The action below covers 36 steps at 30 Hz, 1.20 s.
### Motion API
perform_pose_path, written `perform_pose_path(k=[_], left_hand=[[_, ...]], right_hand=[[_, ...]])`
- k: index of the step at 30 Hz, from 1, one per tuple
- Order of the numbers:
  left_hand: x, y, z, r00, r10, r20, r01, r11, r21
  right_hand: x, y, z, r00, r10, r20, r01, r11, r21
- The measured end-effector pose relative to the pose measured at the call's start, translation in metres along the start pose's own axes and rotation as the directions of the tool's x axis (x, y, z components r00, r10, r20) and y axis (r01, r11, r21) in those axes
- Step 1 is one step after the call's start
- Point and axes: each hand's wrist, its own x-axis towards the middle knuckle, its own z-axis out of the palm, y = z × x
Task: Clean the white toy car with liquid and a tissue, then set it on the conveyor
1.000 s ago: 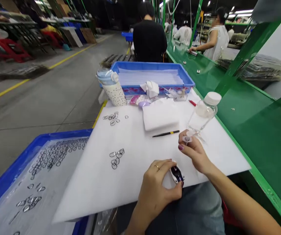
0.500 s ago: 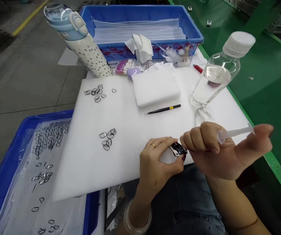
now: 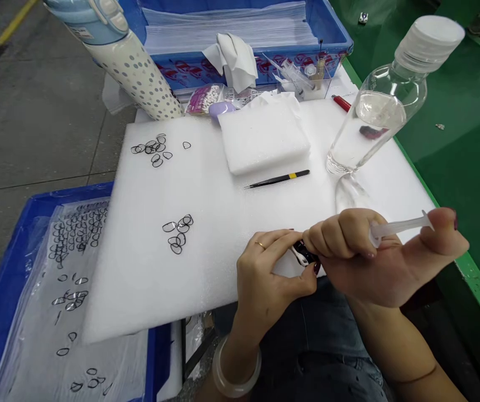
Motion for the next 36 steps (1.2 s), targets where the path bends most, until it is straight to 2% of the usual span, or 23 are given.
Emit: perform_pose_path(k=[5,11,20,25,28,30,32,34,36], left_hand=[[-0.001,0.000,0.001,1.000,0.001,-0.012,-0.001,1.000,-0.001],[-0.001,0.001,0.002,0.999,-0.009,-0.034,0.008,1.000,-0.011],[-0.001,0.001,0.003,0.999,-0.007,-0.038,0.007,1.000,-0.006],[-0.001,0.001,0.004,0.999,-0.013,-0.032,0.012,1.000,-0.003],[-0.001,0.001,0.003,0.999,-0.011,-0.034,0.011,1.000,-0.003],[-0.001,0.001,0.003,1.000,-0.018,-0.022,0.018,1.000,-0.003],[-0.002,0.000,0.003,1.000,-0.009,-0.016,0.009,1.000,-0.001],[-0.004,-0.001,0.003,1.000,0.015,-0.015,-0.015,1.000,0.003],[-0.007,-0.002,0.003,0.999,0.046,0.002,-0.046,0.999,0.019]], right_hand=[[-0.002,0.002,-0.001,1.000,-0.021,-0.008,0.021,1.000,-0.006],[-0.005,0.001,0.008,0.991,-0.035,-0.131,0.031,0.999,-0.034],[-0.011,0.002,0.013,0.976,-0.026,-0.215,0.026,1.000,0.000],[-0.010,0.003,0.017,0.970,-0.033,-0.242,0.026,0.999,-0.033],[-0.012,0.001,0.024,0.961,-0.060,-0.272,0.024,0.991,-0.133],[-0.012,-0.006,0.029,0.967,-0.066,-0.247,-0.001,0.965,-0.262],[-0.003,-0.017,0.031,0.986,-0.099,-0.135,0.041,0.923,-0.383],[0.022,-0.024,0.029,0.980,-0.200,-0.018,0.172,0.882,-0.438],[0.061,-0.022,0.024,0.945,-0.325,0.029,0.302,0.837,-0.457]])
